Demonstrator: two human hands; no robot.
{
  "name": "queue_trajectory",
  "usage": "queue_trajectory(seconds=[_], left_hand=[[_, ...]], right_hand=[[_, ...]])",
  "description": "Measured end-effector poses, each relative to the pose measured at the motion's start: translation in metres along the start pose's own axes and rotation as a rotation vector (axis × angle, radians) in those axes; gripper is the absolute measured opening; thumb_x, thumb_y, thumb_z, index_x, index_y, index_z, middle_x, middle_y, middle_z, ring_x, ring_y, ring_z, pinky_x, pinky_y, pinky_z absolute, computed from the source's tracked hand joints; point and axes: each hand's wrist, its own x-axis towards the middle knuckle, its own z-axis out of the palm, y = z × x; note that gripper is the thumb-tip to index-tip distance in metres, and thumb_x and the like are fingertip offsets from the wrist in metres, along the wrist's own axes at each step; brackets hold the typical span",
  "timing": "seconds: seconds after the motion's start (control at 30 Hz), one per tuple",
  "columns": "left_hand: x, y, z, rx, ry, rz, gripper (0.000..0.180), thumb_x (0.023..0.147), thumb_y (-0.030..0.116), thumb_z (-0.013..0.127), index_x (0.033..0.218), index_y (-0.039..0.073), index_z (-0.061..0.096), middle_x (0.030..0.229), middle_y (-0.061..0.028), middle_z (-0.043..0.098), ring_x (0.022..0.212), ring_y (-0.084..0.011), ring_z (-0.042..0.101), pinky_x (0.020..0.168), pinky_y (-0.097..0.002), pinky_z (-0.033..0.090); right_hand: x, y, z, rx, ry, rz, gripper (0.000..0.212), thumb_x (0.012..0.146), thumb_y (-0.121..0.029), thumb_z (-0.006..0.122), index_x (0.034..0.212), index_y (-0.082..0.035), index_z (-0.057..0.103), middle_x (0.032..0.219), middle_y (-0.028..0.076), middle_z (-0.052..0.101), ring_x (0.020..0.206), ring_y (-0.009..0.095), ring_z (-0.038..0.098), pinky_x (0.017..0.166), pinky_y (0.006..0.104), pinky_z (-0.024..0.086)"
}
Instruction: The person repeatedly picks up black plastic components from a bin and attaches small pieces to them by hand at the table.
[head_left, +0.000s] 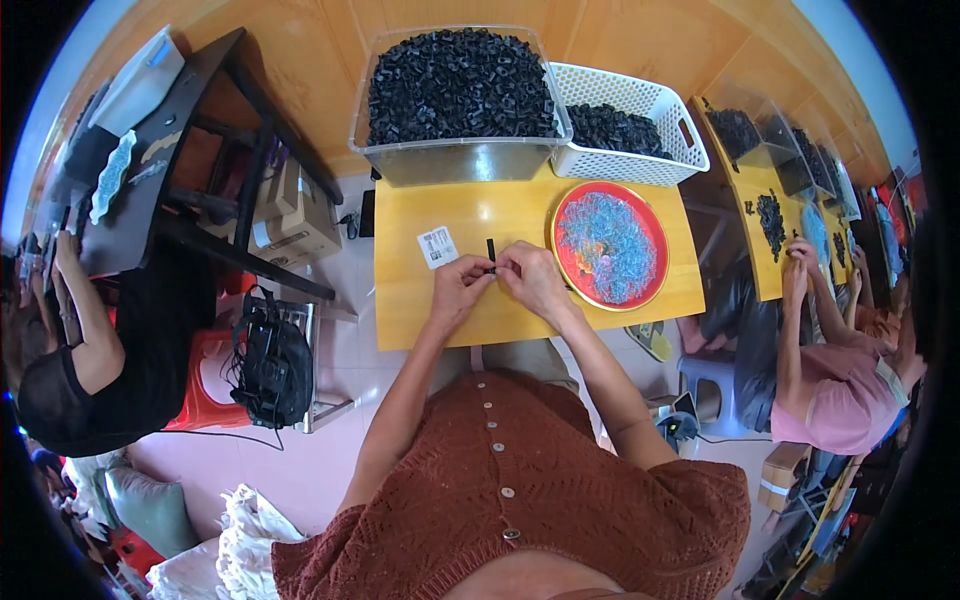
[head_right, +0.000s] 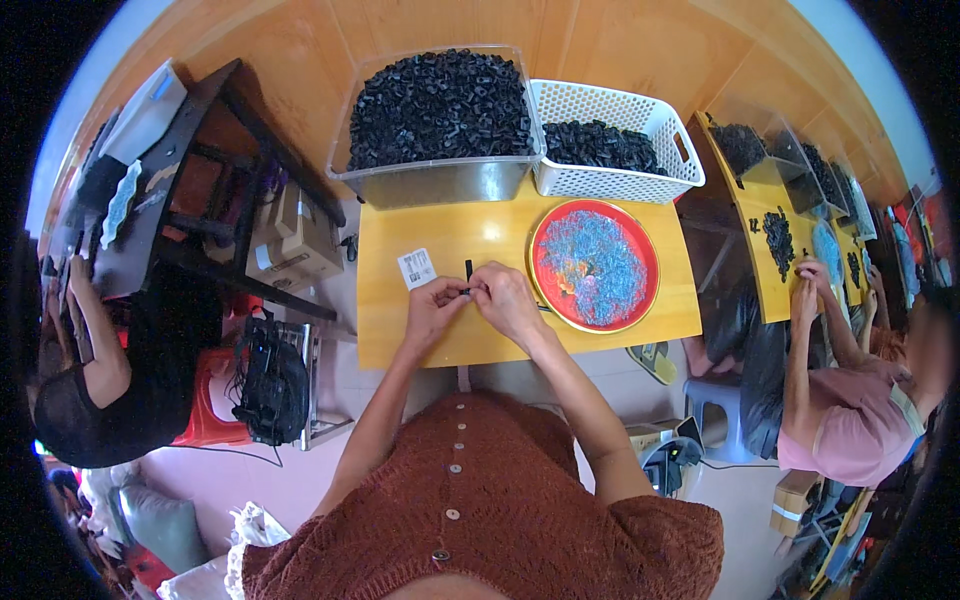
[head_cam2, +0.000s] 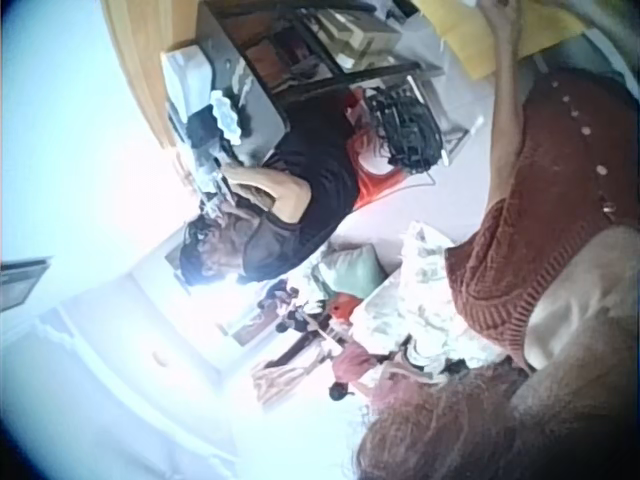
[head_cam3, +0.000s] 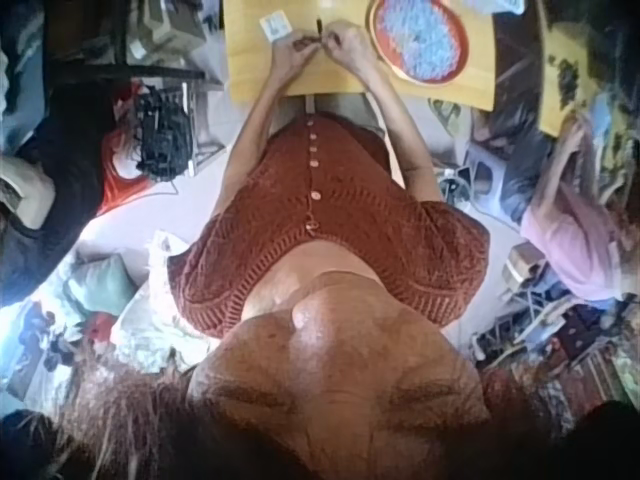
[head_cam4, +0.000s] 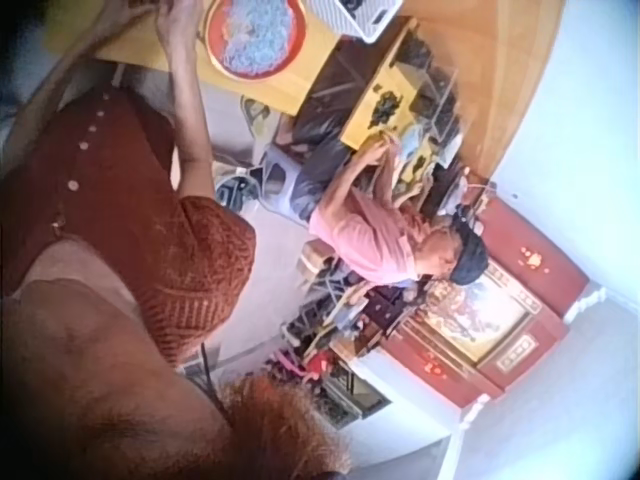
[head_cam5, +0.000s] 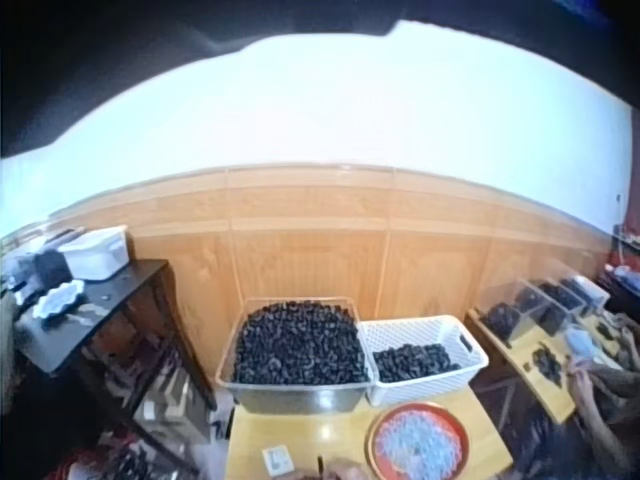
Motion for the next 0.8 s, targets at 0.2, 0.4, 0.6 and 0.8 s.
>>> queue_trajectory(seconds=[0.2,0.4,0.6,0.8], left_hand=[[-0.002,-0.003,0.0,-0.018,0.004,0.024,0.013,0.075,-0.004,0.063,0.088,-0.002,0.062,0.075,-0.0034,0.061,0.067,-0.0069,0.057,0.061,-0.02,0.048],[-0.002,-0.002,0.001,-0.046,0.005,0.007,0.013,0.075,-0.004,0.063,0.088,-0.003,0.061,0.077,-0.0044,0.062,0.069,-0.0077,0.058,0.062,-0.0202,0.048],[0.001,-0.009,0.0,-0.114,0.011,0.0,0.013,0.075,-0.003,0.063,0.089,-0.003,0.061,0.078,-0.0061,0.063,0.07,-0.0087,0.059,0.064,-0.0213,0.049],[0.002,-0.007,0.0,-0.188,0.0,-0.007,0.014,0.076,-0.001,0.064,0.09,-0.003,0.061,0.078,-0.005,0.064,0.069,-0.0084,0.059,0.063,-0.021,0.049]], right_hand=[[0.002,-0.004,0.001,0.08,-0.046,0.126,0.01,0.066,0.0,0.064,0.071,0.002,0.056,0.065,0.016,0.057,0.06,0.029,0.058,0.055,0.0368,0.045],[0.002,-0.004,0.0,0.042,-0.067,0.108,0.009,0.066,0.001,0.062,0.071,0.002,0.055,0.064,0.016,0.057,0.059,0.029,0.058,0.055,0.0368,0.045],[0.005,-0.008,0.002,-0.008,-0.043,0.06,0.008,0.066,0.001,0.061,0.072,0.002,0.056,0.067,0.016,0.057,0.061,0.03,0.058,0.056,0.037,0.046],[0.008,-0.009,-0.001,-0.017,-0.065,0.017,0.007,0.068,0.0,0.062,0.073,0.001,0.058,0.069,0.014,0.056,0.062,0.029,0.057,0.056,0.037,0.045]])
